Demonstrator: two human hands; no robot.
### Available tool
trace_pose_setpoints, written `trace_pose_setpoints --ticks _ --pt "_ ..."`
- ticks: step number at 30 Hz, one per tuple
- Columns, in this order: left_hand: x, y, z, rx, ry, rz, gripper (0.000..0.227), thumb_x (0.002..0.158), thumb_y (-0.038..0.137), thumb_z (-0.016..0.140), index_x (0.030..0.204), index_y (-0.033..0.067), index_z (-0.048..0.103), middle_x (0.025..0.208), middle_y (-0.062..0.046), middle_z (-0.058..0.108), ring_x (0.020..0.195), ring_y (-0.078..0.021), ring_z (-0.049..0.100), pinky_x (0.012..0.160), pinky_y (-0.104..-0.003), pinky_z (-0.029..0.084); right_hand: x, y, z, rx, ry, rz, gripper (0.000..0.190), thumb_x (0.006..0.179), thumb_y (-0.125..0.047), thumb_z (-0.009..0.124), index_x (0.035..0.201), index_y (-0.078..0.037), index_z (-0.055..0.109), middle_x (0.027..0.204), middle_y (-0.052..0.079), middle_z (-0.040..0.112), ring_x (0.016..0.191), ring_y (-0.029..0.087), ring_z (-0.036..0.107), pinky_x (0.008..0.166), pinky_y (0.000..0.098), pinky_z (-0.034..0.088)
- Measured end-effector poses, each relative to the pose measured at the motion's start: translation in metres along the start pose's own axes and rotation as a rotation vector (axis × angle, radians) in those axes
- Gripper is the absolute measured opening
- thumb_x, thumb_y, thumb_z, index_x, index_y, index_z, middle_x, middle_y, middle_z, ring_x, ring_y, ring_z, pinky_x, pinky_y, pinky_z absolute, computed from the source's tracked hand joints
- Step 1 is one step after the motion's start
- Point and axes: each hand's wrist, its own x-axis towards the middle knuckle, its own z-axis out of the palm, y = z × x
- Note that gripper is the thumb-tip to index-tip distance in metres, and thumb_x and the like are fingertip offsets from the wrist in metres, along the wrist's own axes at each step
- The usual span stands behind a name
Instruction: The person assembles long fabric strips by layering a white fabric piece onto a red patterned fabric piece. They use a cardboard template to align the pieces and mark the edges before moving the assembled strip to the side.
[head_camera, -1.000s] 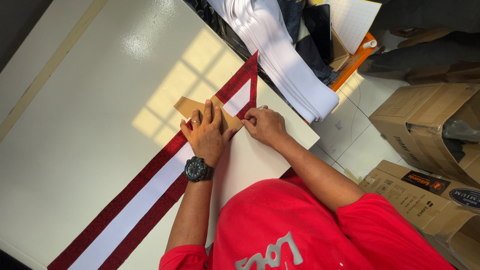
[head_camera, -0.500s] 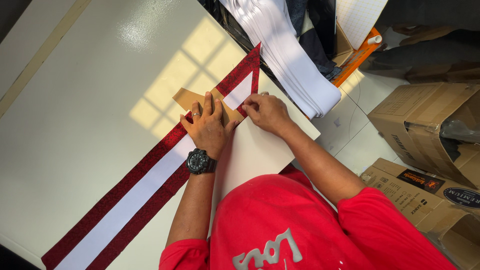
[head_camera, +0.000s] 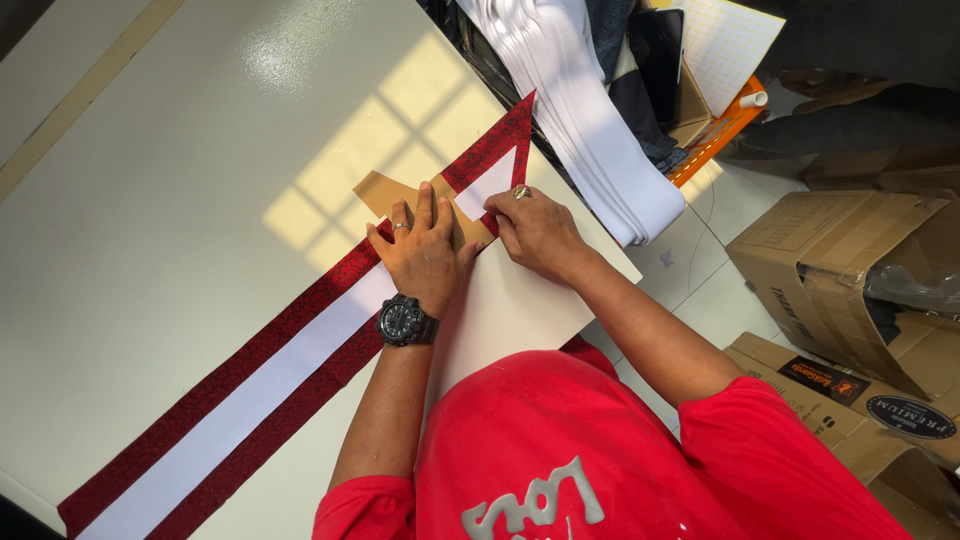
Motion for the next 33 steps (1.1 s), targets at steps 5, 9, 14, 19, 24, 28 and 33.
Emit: trace_pose_setpoints --ticks 5,9,14,19,24,28,33 --pt "-0.003 0.0 0.001 0.009 0.005 0.016 0.084 0.068 0.062 0.083 0.135 0.0162 0.064 0.152 -0.005 0.052 0.134 -0.0373 0.048 0.105 -0.076 0.03 0.008 0.006 0.006 -0.072 0.165 -0.131 0.021 0.094 -0.011 0.065 0.115 -0.013 0.067 0.113 0.006 0.071 0.101 0.032 0.063 0.083 0.0468 0.053" --pt "-0.004 0.001 -0.001 0.013 0.025 0.027 0.084 0.07 0.062 0.083 0.137 0.0154 0.063 0.152 -0.005 0.053 0.135 -0.0382 0.048 0.105 -0.076 0.029 0.023 0.006 0.01 -0.195 0.16 -0.168 0.03 0.09 -0.01 0.066 0.119 -0.016 0.07 0.13 0.002 0.067 0.112 0.03 0.058 0.088 0.0458 0.046" --pt "-0.003 0.002 -0.001 0.001 0.007 0.016 0.086 0.068 0.062 0.082 0.137 0.0149 0.062 0.151 -0.003 0.053 0.134 -0.0376 0.048 0.106 -0.078 0.027 0.042 0.003 0.021 -0.333 0.15 -0.282 0.037 0.09 -0.015 0.065 0.126 -0.02 0.071 0.148 0.012 0.056 0.131 0.035 0.048 0.098 0.0481 0.036" --pt "-0.004 0.002 -0.001 -0.019 -0.004 0.005 0.085 0.07 0.062 0.083 0.137 0.0143 0.062 0.152 -0.004 0.052 0.134 -0.037 0.048 0.107 -0.077 0.026 0.051 0.003 0.026 -0.473 0.088 -0.271 0.042 0.086 -0.016 0.065 0.127 -0.019 0.071 0.153 0.018 0.051 0.137 0.04 0.043 0.1 0.053 0.033" --pt "-0.004 0.002 0.0 -0.013 0.004 -0.005 0.085 0.069 0.062 0.082 0.137 0.0156 0.062 0.152 -0.003 0.052 0.135 -0.0367 0.048 0.109 -0.076 0.025 0.051 0.006 0.027 -0.477 0.072 -0.272 0.046 0.083 -0.015 0.065 0.128 -0.019 0.072 0.153 0.018 0.05 0.135 0.041 0.043 0.099 0.0545 0.033" --pt "-0.003 0.002 -0.001 -0.02 -0.011 -0.011 0.087 0.068 0.062 0.082 0.138 0.0156 0.061 0.152 -0.003 0.052 0.134 -0.0366 0.048 0.109 -0.077 0.024 0.052 0.005 0.024 -0.468 0.073 -0.275 0.046 0.084 -0.014 0.064 0.129 -0.02 0.072 0.154 0.018 0.049 0.137 0.04 0.043 0.099 0.0518 0.034" --pt "-0.003 0.003 -0.002 0.003 -0.015 -0.007 0.086 0.069 0.062 0.082 0.139 0.0166 0.061 0.152 -0.002 0.052 0.135 -0.0359 0.049 0.108 -0.077 0.025 0.053 0.003 0.01 -0.38 0.134 -0.262 0.033 0.088 -0.016 0.067 0.119 -0.02 0.075 0.14 0.01 0.062 0.126 0.032 0.052 0.098 0.0483 0.037"
